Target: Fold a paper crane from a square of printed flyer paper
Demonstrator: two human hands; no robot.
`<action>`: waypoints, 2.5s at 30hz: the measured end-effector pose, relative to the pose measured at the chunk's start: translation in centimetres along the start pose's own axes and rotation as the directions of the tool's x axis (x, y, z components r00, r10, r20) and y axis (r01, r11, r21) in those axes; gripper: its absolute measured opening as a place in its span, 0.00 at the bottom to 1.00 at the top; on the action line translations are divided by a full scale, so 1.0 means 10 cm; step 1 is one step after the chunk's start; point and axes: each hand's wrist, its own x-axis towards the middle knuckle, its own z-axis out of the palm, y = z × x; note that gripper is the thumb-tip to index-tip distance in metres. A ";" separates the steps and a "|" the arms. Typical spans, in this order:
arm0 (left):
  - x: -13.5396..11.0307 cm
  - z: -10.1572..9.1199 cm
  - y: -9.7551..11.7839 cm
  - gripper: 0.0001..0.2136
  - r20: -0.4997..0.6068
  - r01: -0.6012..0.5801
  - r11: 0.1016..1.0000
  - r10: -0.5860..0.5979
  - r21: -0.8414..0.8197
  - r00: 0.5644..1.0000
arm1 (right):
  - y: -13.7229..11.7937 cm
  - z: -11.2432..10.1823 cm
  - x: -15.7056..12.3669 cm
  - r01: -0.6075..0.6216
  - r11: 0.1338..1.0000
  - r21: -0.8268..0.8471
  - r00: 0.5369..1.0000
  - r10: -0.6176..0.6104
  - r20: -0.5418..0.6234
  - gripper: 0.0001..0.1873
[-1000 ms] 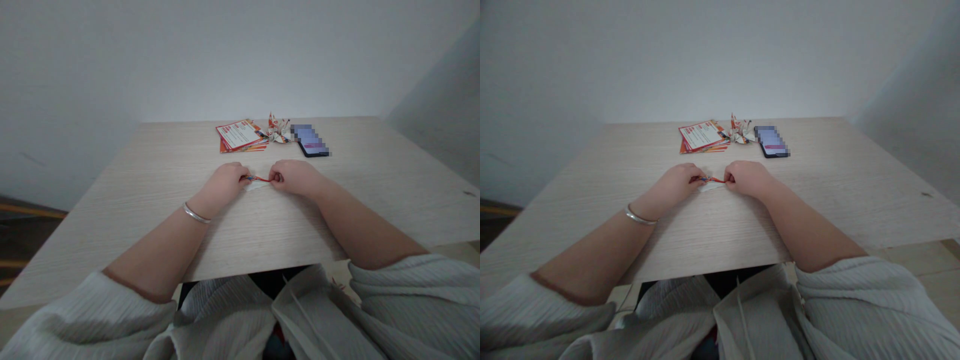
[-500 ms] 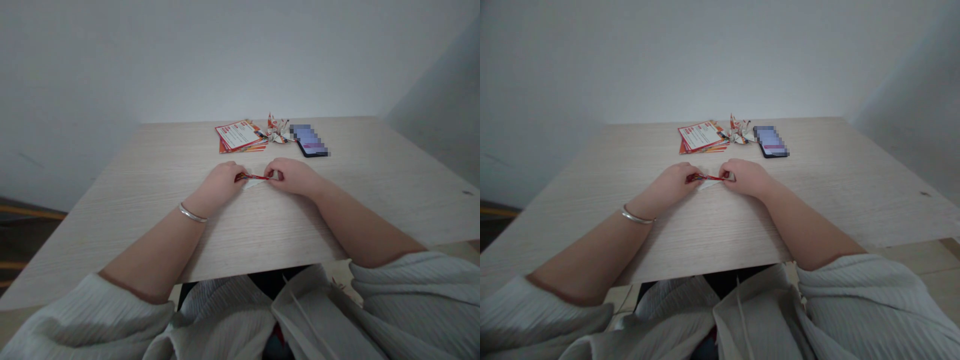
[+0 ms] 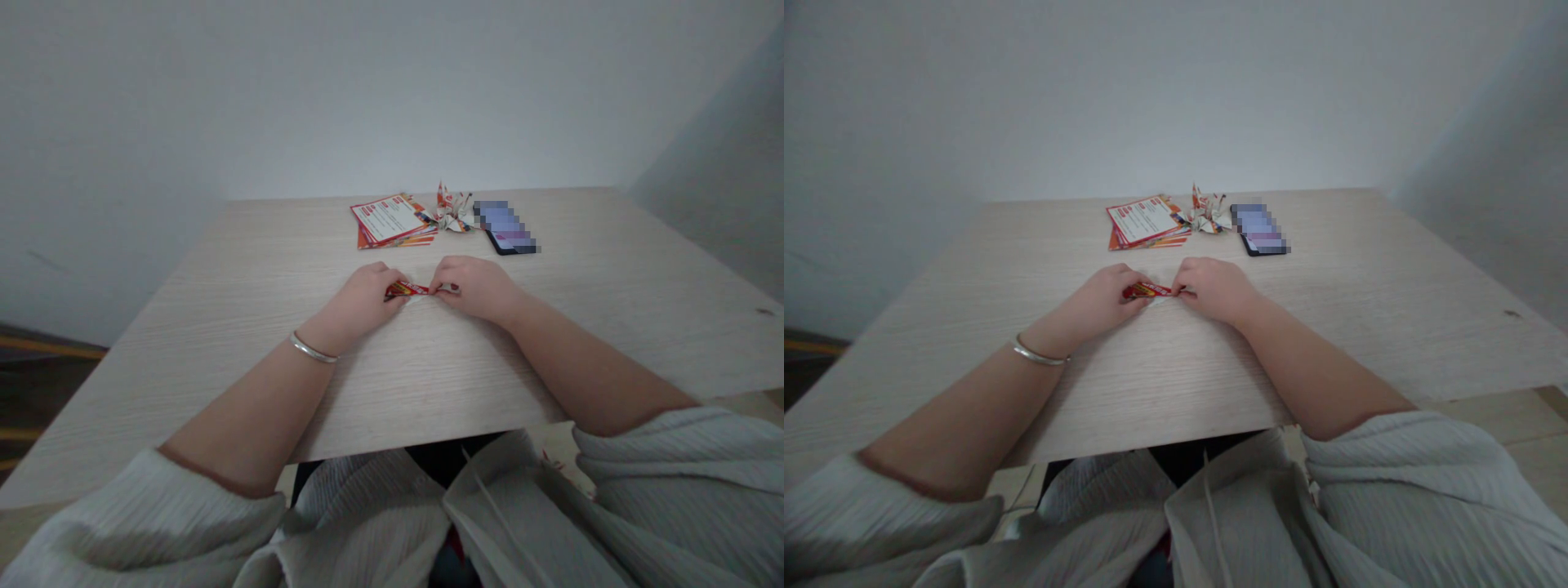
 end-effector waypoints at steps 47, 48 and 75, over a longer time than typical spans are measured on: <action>0.02 0.08 0.01 0.13 -0.098 0.155 0.906 -0.209 -0.393 0.973 | 0.01 0.09 0.07 -0.101 0.944 0.313 0.985 0.140 -0.104 0.06; 0.02 0.10 0.00 0.14 -0.116 0.154 0.883 -0.227 -0.442 0.967 | 0.00 0.10 0.07 -0.120 0.925 0.360 0.981 0.167 -0.101 0.06; 0.08 0.08 0.00 0.08 -0.100 0.063 0.995 -0.070 -0.077 0.992 | 0.03 0.12 0.10 -0.152 0.915 0.373 0.972 0.207 -0.114 0.07</action>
